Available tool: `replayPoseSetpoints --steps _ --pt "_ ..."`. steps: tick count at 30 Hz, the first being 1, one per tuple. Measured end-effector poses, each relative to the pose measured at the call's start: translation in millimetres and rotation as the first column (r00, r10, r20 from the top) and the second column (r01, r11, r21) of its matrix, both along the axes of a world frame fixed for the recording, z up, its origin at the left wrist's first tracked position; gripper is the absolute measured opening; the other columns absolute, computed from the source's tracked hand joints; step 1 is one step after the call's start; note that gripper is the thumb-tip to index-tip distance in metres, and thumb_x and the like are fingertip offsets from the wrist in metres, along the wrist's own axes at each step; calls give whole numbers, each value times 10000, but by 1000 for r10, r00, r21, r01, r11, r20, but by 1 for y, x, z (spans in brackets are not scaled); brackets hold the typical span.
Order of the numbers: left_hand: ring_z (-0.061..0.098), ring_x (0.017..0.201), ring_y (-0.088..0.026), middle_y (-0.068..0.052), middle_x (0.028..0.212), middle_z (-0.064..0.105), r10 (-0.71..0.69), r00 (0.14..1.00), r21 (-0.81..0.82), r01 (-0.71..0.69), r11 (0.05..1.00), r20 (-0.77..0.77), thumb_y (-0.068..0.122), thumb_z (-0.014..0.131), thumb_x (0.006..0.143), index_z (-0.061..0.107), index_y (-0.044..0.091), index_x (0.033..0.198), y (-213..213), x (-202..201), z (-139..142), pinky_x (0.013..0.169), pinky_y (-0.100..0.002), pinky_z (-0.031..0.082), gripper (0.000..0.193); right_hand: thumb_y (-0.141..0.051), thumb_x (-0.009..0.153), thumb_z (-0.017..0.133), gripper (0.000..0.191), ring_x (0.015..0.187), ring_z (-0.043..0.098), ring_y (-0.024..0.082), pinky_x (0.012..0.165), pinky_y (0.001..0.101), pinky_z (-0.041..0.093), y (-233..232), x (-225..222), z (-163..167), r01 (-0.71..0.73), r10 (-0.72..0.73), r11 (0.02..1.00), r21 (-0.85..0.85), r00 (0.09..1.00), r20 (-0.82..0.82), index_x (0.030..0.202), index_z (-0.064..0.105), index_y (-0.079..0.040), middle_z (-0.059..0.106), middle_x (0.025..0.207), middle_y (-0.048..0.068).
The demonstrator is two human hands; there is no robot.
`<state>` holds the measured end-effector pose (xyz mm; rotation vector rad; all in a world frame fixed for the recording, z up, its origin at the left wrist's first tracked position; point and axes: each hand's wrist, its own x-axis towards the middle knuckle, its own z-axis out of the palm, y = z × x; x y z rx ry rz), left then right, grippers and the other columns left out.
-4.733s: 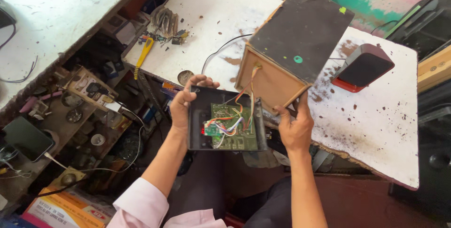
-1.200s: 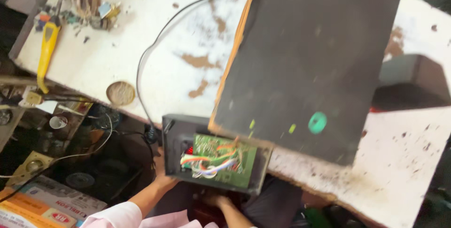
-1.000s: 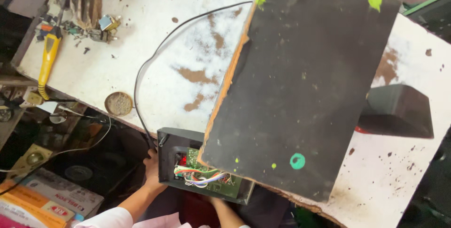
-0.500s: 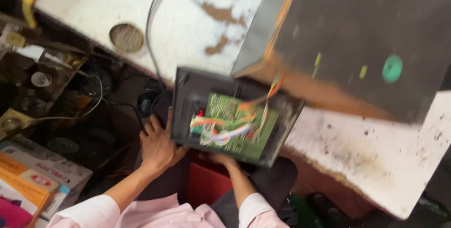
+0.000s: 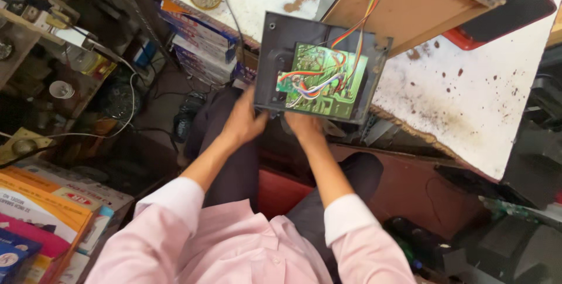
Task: The person opens a black speaker enclosure, removes the front panel to expose the internal circuit board, and uses a green test pen to probe various points on the board. The person repeatedly opens and closes the enclosure while testing the electronics.
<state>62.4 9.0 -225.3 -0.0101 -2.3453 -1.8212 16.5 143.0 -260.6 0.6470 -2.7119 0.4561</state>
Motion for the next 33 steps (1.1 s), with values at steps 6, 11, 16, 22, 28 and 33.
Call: replayPoseSetpoints --steps 6,11,16,22,28,33 --pt "285 1536 -424 -331 1637 294 243 955 31 -241 970 -171 -25 638 849 167 -16 1629 -74 -14 13 1233 -435 280 912 -187 934 634 429 1207 550 477 1047 563 423 -41 -10 16 -47 54 990 130 997 -54 1321 611 -4 602 1306 268" --pt "436 1481 -338 -218 1568 499 199 975 -23 -198 980 97 28 662 954 527 65 1520 -115 1 -6 1206 -415 366 583 -156 924 630 387 1152 569 485 1003 571 442 -67 -1 18 -50 55 988 145 998 -27 1277 629 2 622 1244 272" --pt "612 1131 -246 -96 1225 603 80 929 656 -313 686 360 168 733 909 514 63 1429 -75 22 -31 1019 -429 531 573 -125 913 625 347 1097 588 492 960 580 462 -84 12 15 -35 33 994 108 999 28 1233 646 9 643 1182 277" --pt "578 1058 -301 -101 1185 543 -260 780 796 -602 -65 569 644 598 839 415 97 1412 -39 21 -52 952 -482 509 813 -64 881 632 348 1059 594 510 943 585 470 -89 38 -3 113 -107 993 -36 985 134 1216 650 28 649 1145 299" --pt "539 1123 -294 -141 1278 573 -204 907 864 -414 -285 367 790 600 849 464 16 1444 -20 13 -69 997 -431 459 986 -70 827 741 303 1082 590 494 939 575 368 -85 51 -13 172 -150 983 -65 955 255 1117 677 -8 684 1104 259" --pt "572 1258 -285 -144 1386 581 -203 927 918 -352 -182 315 721 649 834 483 33 1432 -18 5 -81 1097 -434 472 927 -104 876 729 262 1101 606 472 1025 568 377 -81 44 -17 121 -95 988 -96 965 243 1124 685 -33 694 1115 217"
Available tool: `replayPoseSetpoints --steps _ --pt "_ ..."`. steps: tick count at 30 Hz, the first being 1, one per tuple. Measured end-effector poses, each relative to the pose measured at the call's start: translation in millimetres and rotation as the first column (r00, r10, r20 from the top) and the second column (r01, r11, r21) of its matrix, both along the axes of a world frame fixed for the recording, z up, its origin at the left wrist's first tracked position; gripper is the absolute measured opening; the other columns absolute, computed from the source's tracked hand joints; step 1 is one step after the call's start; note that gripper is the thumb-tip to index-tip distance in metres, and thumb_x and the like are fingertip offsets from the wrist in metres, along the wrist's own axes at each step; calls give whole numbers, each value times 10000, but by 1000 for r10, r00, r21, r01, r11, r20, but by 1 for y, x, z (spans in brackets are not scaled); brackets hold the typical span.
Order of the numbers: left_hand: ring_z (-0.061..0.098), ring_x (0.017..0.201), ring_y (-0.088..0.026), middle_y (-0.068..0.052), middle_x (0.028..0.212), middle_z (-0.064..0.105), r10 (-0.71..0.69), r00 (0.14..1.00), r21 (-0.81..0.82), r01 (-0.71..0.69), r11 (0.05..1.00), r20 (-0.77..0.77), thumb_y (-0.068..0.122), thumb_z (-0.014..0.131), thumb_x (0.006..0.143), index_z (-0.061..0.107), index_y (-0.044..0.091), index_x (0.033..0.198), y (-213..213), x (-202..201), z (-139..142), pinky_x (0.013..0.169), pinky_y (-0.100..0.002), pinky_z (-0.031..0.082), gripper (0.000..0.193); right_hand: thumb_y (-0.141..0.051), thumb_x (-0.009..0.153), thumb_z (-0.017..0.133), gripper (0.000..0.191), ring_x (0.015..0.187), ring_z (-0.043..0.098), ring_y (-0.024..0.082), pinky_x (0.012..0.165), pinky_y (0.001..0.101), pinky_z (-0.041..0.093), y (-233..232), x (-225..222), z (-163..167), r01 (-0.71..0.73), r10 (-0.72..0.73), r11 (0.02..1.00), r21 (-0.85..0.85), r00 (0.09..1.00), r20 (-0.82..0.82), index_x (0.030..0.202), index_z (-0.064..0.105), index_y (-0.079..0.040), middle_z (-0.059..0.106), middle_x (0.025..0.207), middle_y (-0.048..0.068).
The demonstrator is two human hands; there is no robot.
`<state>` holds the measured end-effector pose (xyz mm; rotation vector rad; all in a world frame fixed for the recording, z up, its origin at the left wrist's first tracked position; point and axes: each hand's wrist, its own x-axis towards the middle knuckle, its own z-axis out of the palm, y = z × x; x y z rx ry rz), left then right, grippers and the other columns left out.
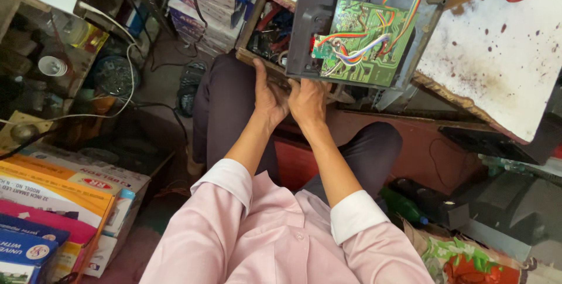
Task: The person opens a black speaker enclosure, removes the front panel to expose the internal circuit board, and uses a green test pen to probe various points on the board. The person repeatedly opens and closes the enclosure while testing the electronics.
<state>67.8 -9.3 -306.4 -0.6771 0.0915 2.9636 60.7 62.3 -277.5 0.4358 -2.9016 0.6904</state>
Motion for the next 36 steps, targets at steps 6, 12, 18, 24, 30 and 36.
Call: replayPoseSetpoints --steps 6,12,18,24,30,36 --pt "549 1072 -263 -108 1193 555 -205 976 -111 213 971 78 692 724 868 506 56 1419 2 -7 -17 991 -490 449 869 -80 962 625 267 1164 623 440 997 503 476 22 13 -3 -67 68 967 -245 998 -5 1216 694 -36 685 1238 214" --pt "505 999 -290 -151 1276 537 -308 950 -143 311 940 46 717 657 893 490 10 1445 4 0 -22 1086 -587 500 913 -159 984 636 265 1171 613 429 1022 506 495 47 -10 -12 142 -155 980 -140 984 -88 1213 693 -38 686 1221 205" --pt "515 1365 -373 -173 1500 498 -267 963 -79 264 961 -32 688 511 906 434 63 1487 7 -6 -1 1078 -584 474 857 -161 911 656 393 1203 555 467 1037 547 423 50 -41 8 -18 29 998 61 984 -178 1266 673 6 654 1274 265" --pt "618 1245 -303 -156 1406 598 -139 990 109 141 984 -27 643 509 999 504 43 1453 10 -60 20 1037 -486 540 752 -102 1026 609 146 663 619 120 600 286 506 72 7 26 492 -355 511 -705 868 348 1050 654 35 714 846 85" --pt "679 963 -237 -93 1085 702 -162 985 -246 171 954 55 605 530 1001 598 32 1325 24 -121 11 871 -423 549 662 -51 1059 591 180 753 706 192 683 298 583 157 52 1 450 -392 416 -790 873 291 1189 635 66 726 927 166" --pt "728 952 -230 -187 1073 750 -55 998 -998 -6 65 -10 337 715 945 681 -56 1166 17 -61 0 798 -382 577 452 -67 1085 610 168 714 634 193 667 307 535 244 59 -32 447 -451 405 -798 857 250 1162 645 78 676 844 161"
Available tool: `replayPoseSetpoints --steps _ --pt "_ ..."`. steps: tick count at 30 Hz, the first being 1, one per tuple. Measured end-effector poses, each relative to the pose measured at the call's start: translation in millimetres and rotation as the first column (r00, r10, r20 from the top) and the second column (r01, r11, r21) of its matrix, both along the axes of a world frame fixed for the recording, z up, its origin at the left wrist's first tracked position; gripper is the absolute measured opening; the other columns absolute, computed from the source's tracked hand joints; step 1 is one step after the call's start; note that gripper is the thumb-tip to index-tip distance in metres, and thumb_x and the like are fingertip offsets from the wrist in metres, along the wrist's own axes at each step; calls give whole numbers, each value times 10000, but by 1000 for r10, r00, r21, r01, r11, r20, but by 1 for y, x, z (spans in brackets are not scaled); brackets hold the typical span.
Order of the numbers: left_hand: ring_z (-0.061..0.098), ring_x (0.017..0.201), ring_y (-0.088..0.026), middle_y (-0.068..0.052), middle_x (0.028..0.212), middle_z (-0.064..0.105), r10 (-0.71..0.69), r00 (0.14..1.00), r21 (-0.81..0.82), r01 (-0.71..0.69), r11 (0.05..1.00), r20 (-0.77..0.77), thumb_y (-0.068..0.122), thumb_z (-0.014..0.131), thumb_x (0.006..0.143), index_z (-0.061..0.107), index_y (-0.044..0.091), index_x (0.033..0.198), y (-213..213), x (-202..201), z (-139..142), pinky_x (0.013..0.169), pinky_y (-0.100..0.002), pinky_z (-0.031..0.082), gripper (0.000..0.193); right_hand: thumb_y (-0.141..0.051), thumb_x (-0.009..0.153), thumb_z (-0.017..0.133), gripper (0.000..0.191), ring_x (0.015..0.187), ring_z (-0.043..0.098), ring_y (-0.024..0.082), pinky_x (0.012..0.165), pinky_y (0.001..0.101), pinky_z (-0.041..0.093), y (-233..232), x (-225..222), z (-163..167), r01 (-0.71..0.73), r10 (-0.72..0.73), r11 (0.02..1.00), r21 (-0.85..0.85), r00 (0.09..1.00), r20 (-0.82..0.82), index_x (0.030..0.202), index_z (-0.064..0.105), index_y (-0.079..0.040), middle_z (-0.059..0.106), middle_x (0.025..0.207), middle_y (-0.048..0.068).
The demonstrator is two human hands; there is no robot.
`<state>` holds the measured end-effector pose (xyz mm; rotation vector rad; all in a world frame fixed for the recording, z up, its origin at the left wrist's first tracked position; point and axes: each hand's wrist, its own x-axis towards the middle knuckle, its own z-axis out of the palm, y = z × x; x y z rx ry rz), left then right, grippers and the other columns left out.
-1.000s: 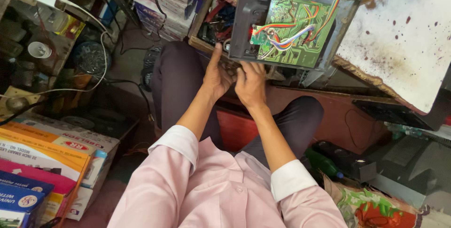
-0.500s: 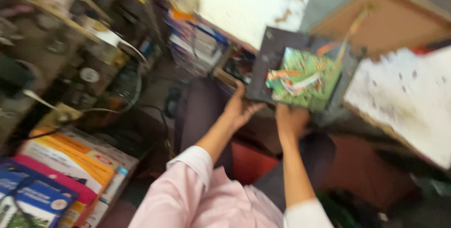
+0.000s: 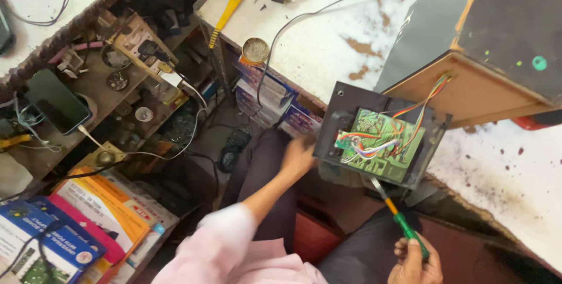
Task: The person opens a black speaker enclosure, removes the front panel to expose the internal circuit board, and uses a green test pen to probe various points on the board. The person repeatedly opens and closes the enclosure while testing the electronics.
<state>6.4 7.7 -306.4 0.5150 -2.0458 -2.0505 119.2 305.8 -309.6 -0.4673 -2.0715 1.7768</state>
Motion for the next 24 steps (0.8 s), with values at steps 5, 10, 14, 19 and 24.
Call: replayPoseSetpoints --steps 5,10,14,19,24 --pt "659 775 -233 -126 962 695 350 850 -421 -506 753 -395 89 726 923 678 29 1014 -65 41 46 711 -339 536 119 -214 1193 609 264 775 617 186 674 322 515 26 -19 -12 10 -15 894 -448 1000 -8 1106 628 34 634 888 114" --pt "650 747 -258 -213 1438 560 175 937 -600 -331 728 -304 81 756 894 522 40 1427 -136 -3 109 738 -368 552 584 -396 1151 550 376 860 693 306 652 347 533 30 -26 -1 -66 66 883 -464 998 -17 1177 581 -23 679 1074 164" --pt "622 1214 -392 -204 1395 611 -155 943 -809 -160 566 -295 145 818 855 545 24 1450 -154 -32 132 981 -436 514 665 -497 1144 519 454 852 705 377 579 349 518 42 -19 6 -124 137 851 -511 991 -13 1141 571 -45 687 1062 194" --pt "645 1184 -382 -176 1291 674 -103 969 -817 -129 562 -224 133 805 837 635 79 1360 -151 -58 145 988 -434 511 553 -518 1148 536 469 882 695 379 645 367 528 59 -6 10 -67 84 868 -492 996 12 1141 572 -51 670 1049 170" --pt "650 1177 -394 -200 1296 675 -96 927 -807 -261 530 -363 48 747 882 640 49 1359 -142 -78 150 992 -434 520 489 -483 1137 561 436 932 686 309 816 400 562 73 9 19 -138 113 788 -600 990 -79 1166 572 -48 665 1060 119"
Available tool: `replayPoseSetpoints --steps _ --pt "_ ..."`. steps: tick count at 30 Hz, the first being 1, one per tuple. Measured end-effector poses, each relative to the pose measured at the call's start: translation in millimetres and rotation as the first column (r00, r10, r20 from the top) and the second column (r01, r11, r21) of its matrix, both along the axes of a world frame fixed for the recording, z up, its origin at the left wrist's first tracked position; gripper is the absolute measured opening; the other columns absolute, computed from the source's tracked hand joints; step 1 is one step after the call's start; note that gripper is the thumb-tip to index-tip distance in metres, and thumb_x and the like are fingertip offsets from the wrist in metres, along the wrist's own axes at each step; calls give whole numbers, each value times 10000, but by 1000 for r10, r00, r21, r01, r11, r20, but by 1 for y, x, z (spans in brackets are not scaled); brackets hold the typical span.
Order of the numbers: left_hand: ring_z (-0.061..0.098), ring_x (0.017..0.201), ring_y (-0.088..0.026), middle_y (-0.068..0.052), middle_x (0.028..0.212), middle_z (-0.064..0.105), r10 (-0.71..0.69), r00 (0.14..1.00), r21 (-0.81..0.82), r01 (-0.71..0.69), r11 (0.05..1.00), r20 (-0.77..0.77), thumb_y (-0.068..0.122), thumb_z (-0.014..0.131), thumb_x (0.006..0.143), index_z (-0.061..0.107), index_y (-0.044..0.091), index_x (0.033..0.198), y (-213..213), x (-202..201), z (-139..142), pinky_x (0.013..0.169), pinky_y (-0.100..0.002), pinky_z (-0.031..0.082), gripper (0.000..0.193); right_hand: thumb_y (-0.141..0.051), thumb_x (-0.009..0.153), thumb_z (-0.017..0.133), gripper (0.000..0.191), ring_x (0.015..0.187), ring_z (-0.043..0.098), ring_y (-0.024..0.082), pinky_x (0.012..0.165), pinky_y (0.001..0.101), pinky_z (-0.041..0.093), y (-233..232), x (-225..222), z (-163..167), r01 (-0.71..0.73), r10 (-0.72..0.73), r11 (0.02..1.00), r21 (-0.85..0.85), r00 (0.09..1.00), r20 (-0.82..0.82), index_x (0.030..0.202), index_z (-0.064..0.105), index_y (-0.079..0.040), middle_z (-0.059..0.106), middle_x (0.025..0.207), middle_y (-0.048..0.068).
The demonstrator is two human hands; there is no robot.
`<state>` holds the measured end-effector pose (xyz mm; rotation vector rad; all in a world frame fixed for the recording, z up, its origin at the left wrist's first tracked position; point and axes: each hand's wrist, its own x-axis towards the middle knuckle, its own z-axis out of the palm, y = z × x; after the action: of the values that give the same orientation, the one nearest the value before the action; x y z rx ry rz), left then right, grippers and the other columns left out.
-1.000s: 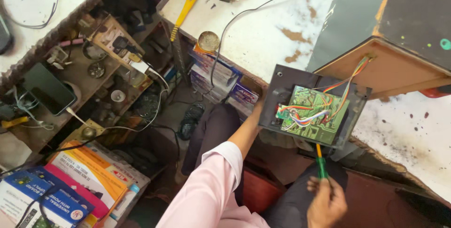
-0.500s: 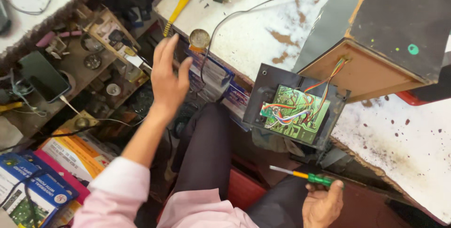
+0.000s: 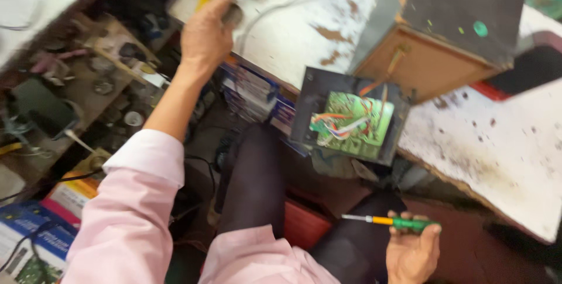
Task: The person opens a black speaker enclosure, removes the front panel to expose the internal circuit board, and uses a green test pen to probe various points on the board. The person repeatedly opens and closes the enclosure while testing the electronics.
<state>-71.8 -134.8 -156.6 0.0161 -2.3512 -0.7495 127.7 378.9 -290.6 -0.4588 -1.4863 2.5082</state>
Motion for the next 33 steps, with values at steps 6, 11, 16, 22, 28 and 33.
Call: replayPoseSetpoints --steps 6,11,16,22,28,33 --pt "565 765 -210 -123 1085 652 97 985 319 -46 947 -146 31 739 1047 667 22 1243 49 54 -53 733 -300 454 209 -426 1147 572 435 768 664 287 643 343 506 -2 2 48 87 -88 981 171 996 2 1361 544 -48 666 941 152" --pt "517 870 -72 10 1018 556 71 997 750 -50 659 4 148 692 1097 576 39 1206 128 133 -109 760 -237 448 193 -121 1095 659 679 824 686 271 716 327 574 -38 -13 103 3 49 958 286 983 -176 1658 283 -169 683 1068 165" --pt "634 874 -108 -48 1032 633 -236 969 972 -19 233 75 140 659 1014 535 39 1230 180 173 -141 755 -267 561 269 -119 1163 659 651 852 745 321 665 331 608 -83 -29 130 67 155 859 508 911 -382 1567 155 -197 697 1047 208" --pt "654 1196 -271 -173 1347 602 -557 809 949 3 -315 -188 69 677 960 423 9 1425 215 160 -136 1012 -403 548 534 -107 1196 645 513 967 771 350 777 374 641 -117 -48 126 200 313 649 734 809 -497 1426 204 -231 674 1178 240" --pt "624 1271 -294 -181 1380 595 -526 775 786 -62 -615 -351 19 681 943 448 7 1410 232 134 -117 1111 -463 503 521 -94 1189 627 501 974 766 336 778 356 641 -120 -59 132 275 354 554 786 776 -522 1442 216 -231 659 1190 240" --pt "619 1257 -299 -173 1322 633 -486 769 713 -57 -699 -415 -29 683 957 521 -46 1356 243 118 -112 1136 -503 500 431 -99 1174 629 502 952 764 332 770 347 682 -116 -64 133 262 354 564 783 780 -516 1451 228 -220 669 1163 230"
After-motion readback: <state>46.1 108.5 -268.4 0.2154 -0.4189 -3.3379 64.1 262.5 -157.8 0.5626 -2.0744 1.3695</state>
